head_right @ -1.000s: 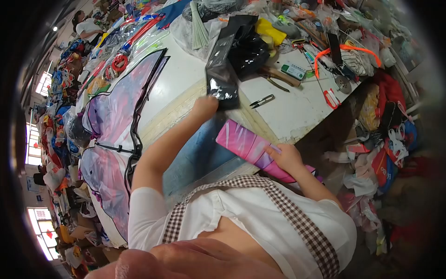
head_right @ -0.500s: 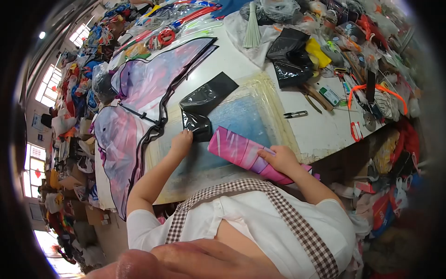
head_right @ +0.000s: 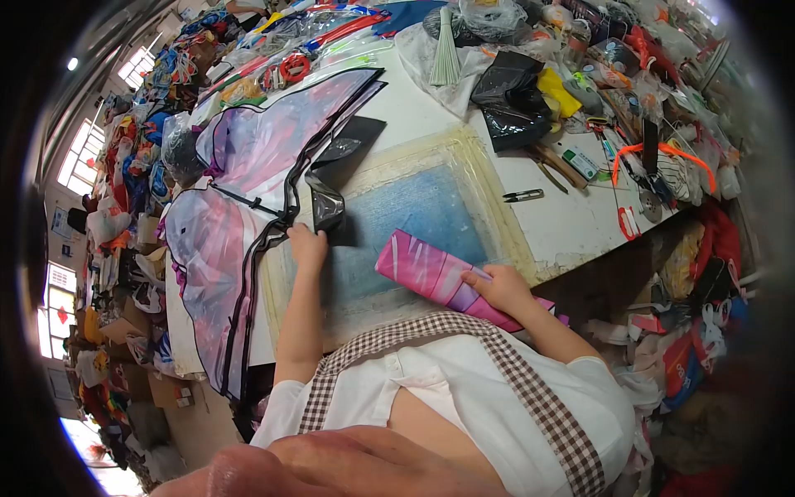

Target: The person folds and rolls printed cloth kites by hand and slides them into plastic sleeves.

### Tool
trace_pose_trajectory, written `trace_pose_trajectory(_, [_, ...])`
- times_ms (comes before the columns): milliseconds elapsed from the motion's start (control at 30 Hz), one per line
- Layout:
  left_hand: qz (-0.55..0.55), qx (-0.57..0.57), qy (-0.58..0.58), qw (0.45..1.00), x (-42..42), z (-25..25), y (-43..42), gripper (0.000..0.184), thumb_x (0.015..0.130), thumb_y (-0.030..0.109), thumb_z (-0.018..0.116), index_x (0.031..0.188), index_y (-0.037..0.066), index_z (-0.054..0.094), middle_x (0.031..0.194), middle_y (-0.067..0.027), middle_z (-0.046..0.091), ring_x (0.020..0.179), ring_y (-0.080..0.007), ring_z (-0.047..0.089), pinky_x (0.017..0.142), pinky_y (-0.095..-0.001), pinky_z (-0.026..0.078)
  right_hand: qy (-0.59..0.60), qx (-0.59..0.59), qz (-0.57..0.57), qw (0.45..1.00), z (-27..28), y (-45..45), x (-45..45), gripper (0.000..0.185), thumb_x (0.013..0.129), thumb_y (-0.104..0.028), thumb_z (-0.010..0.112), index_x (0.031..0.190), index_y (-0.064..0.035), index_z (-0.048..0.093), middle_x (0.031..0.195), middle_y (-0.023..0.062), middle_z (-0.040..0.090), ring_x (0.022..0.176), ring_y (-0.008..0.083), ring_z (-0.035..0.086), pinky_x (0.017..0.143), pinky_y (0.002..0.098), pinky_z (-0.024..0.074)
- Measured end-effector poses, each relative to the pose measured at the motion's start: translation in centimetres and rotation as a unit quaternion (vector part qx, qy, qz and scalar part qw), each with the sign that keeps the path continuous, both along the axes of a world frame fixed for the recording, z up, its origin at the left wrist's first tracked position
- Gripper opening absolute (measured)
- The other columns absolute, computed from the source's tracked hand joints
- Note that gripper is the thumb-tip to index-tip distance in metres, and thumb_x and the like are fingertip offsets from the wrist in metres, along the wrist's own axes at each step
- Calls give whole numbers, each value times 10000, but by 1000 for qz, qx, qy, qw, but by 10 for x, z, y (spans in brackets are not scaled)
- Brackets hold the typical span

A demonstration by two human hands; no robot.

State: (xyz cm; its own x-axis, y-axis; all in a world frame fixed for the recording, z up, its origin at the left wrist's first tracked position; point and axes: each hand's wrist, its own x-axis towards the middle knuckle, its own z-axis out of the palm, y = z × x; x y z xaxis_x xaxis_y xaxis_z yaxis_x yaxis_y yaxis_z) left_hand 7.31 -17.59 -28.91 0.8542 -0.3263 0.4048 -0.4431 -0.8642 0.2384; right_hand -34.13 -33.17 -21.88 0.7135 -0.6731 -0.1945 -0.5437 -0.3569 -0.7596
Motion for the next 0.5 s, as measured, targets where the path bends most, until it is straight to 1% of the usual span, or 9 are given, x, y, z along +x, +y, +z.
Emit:
trace_pose_trajectory(33, [0,1,1,1000,5,5,4,220,878,209,535,970,41,644,925,-195,652,919,-423,651,837,-498,514,10,5,-1,1000,6,1,0,682,844,-657,629,706,10,640,685,239,616,660,379,618,609,450,468])
trace_pose_trajectory(100, [-38,-31,151,987,16,20,6,240,890,202,513,972,23,651,924,-214,659,935,-424,640,839,-513,497,23,8,-1,1000,11,1,2,681,848,-654,628,708,12,642,686,238,617,649,363,617,607,442,469])
trace_pose_trajectory(133, [-55,-47,225,972,14,30,7,251,896,198,502,973,14,655,924,-223,662,943,-425,634,839,-520,488,13,21,16,1000,10,2,5,656,863,-629,633,732,14,654,676,196,627,638,298,606,603,415,469])
trace_pose_trajectory(200, [-91,-83,201,972,-10,45,-1,269,899,208,501,985,8,660,931,-231,665,936,-430,629,827,-527,482,-13,44,56,997,9,1,17,606,894,-578,641,780,16,680,657,113,647,618,168,585,596,361,468])
trace_pose_trajectory(233, [-126,-115,173,970,-27,58,-8,288,902,219,500,997,3,665,939,-240,668,928,-435,624,814,-534,476,-18,43,62,997,8,0,25,606,894,-578,641,780,16,680,657,113,647,618,168,585,596,361,468])
trace_pose_trajectory(300, [-161,-131,125,970,-70,86,-16,265,907,198,512,1014,10,665,930,-235,672,927,-436,623,792,-511,485,-2,138,68,988,6,3,36,618,909,-586,621,785,16,683,665,71,646,635,133,570,601,340,466])
trace_pose_trajectory(367, [-266,-193,175,928,-91,98,-16,241,916,185,535,1034,22,668,972,-239,664,931,-427,626,787,-464,500,11,186,73,980,1,8,39,624,916,-590,610,787,15,684,669,50,646,644,116,562,604,330,466])
trace_pose_trajectory(400, [-263,-194,175,929,-93,94,-12,241,916,185,535,1034,22,668,972,-239,664,931,-427,626,787,-464,500,3,226,58,972,-4,12,37,642,914,-603,602,772,17,682,658,55,635,639,119,557,601,339,462])
trace_pose_trajectory(500, [-383,-153,345,843,-98,76,3,217,954,165,537,1077,31,657,1035,-192,686,949,-373,651,813,-415,520,-11,300,31,953,-8,10,34,678,910,-630,584,740,20,676,634,66,612,630,126,548,595,358,453])
